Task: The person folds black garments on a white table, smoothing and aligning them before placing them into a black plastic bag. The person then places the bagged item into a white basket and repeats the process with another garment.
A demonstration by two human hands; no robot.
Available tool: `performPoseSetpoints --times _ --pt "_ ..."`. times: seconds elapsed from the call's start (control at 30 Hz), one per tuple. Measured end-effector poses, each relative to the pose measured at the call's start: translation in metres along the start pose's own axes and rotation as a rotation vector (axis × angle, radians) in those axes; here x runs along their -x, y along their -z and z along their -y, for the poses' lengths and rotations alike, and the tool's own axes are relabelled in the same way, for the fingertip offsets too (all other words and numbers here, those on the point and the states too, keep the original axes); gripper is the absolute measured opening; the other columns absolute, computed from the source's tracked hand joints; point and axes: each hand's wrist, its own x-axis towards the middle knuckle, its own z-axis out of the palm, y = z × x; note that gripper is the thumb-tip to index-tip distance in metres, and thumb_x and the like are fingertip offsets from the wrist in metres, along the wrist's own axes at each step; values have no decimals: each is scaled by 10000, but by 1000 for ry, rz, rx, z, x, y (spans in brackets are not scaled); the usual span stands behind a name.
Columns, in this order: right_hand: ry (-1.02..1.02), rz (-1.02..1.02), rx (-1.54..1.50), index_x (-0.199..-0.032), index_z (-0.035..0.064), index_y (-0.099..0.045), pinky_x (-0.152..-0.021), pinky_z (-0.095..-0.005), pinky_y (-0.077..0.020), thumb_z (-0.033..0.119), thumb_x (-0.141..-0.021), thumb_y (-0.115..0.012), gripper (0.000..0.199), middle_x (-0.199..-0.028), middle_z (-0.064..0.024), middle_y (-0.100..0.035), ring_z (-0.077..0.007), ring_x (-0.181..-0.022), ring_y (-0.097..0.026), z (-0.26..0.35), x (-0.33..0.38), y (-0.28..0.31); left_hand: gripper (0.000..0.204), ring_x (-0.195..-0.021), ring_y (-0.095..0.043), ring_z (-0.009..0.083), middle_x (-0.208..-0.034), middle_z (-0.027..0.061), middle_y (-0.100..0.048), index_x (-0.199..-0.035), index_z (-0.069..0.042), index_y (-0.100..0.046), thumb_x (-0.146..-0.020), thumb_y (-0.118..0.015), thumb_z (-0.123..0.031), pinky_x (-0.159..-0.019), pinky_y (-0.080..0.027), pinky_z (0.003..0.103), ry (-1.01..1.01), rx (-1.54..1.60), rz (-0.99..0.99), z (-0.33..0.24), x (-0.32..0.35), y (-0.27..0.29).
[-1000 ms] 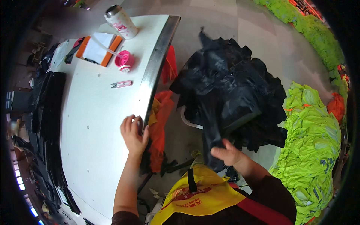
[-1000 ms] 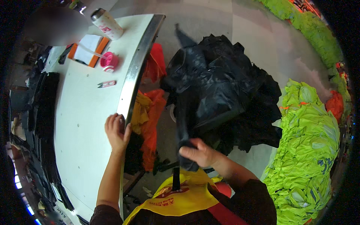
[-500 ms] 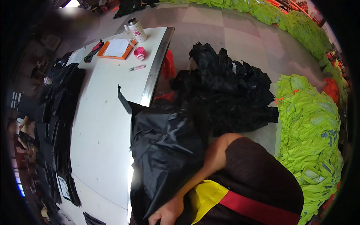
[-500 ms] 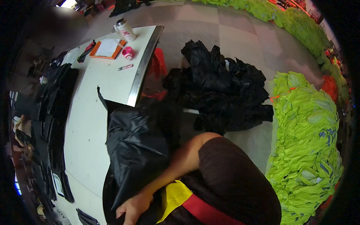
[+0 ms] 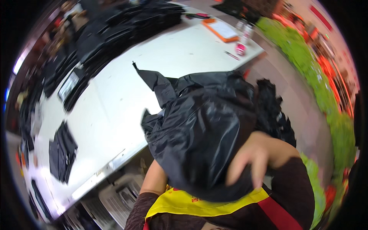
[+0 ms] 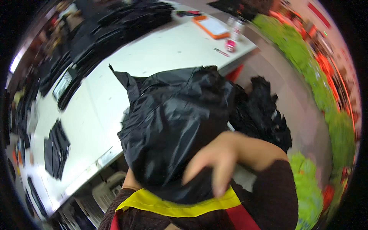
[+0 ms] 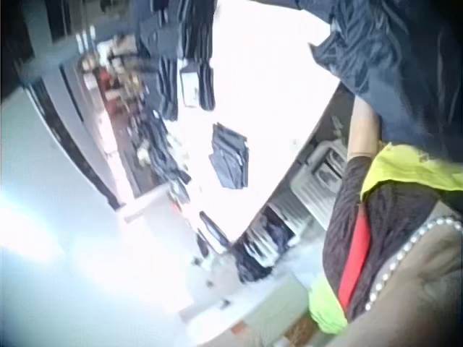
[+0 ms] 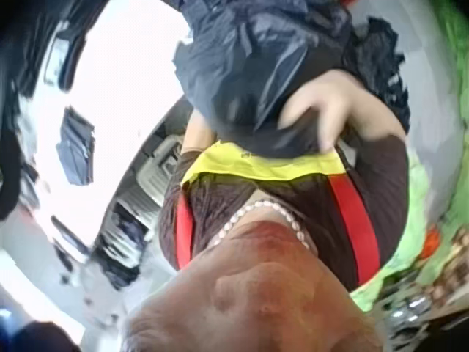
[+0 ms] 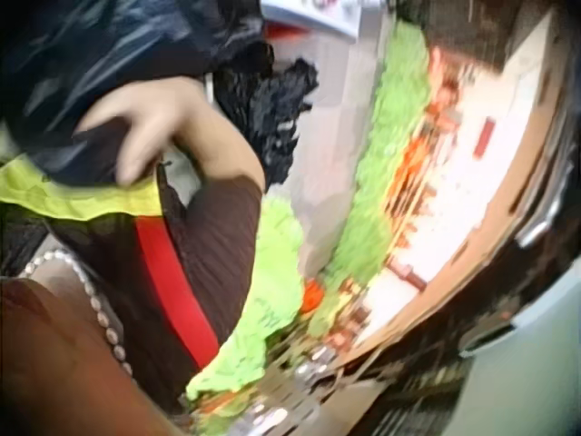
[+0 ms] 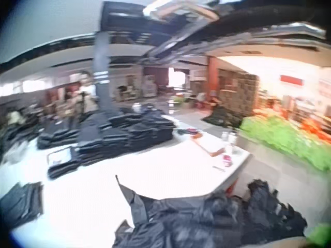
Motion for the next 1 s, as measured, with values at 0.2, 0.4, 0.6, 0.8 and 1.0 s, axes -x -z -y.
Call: performPoseSetpoints --times 0.2,0.4,0.6,0.8,1.0 --pt "-254 -1409 283 -978 -19 -635 -819 -303 -474 55 -545 -743 453 -972 -80 -652 -180 -893 -615 92 151 -27 324 -1099 -531 236 -1155 122 -590 -1117 -21 -611 -825 -616 -162 -949 -410 365 230 20 -462 27 125 136" --pt "-209 -1285 1612 -1066 33 -622 -924 -269 -408 59 -792 -555 284 -1065 -38 -622 -132 -1023 -562 188 45 95 326 -1133 -529 214 -1202 118 -586 -1156 -17 -607 -869 -599 -171 -968 -402 356 -52 -233 -1402 -101 174 291" --pt "266 -1530 1603 -1209 41 -566 -974 -286 -386 51 -840 -501 374 -1176 -79 -589 -186 -1089 -543 230 18 111 352 -1027 -584 275 -1135 170 -600 -1180 -8 -548 -875 -581 -181 -818 -495 429 -757 -1058 -1856 -201 78 424" --pt "-221 -1626 755 -1291 -49 -427 -1009 -368 -342 266 -821 -569 584 -1260 -225 -505 -320 -1188 -464 8 24 277 700 -1162 -464 392 -1263 275 -465 -1349 19 -348 -854 -547 -434 -955 -361 518 272 -1052 -774 -15 -48 321" --pt "-253 -1515 1233 -1231 -18 -464 -989 -407 -349 183 -823 -628 483 -1261 -223 -465 -375 -1166 -444 -124 39 267 745 -1313 -321 324 -1405 182 -367 -1352 -76 -389 -806 -562 -551 -1000 -245 609 474 -899 -744 58 -16 211"
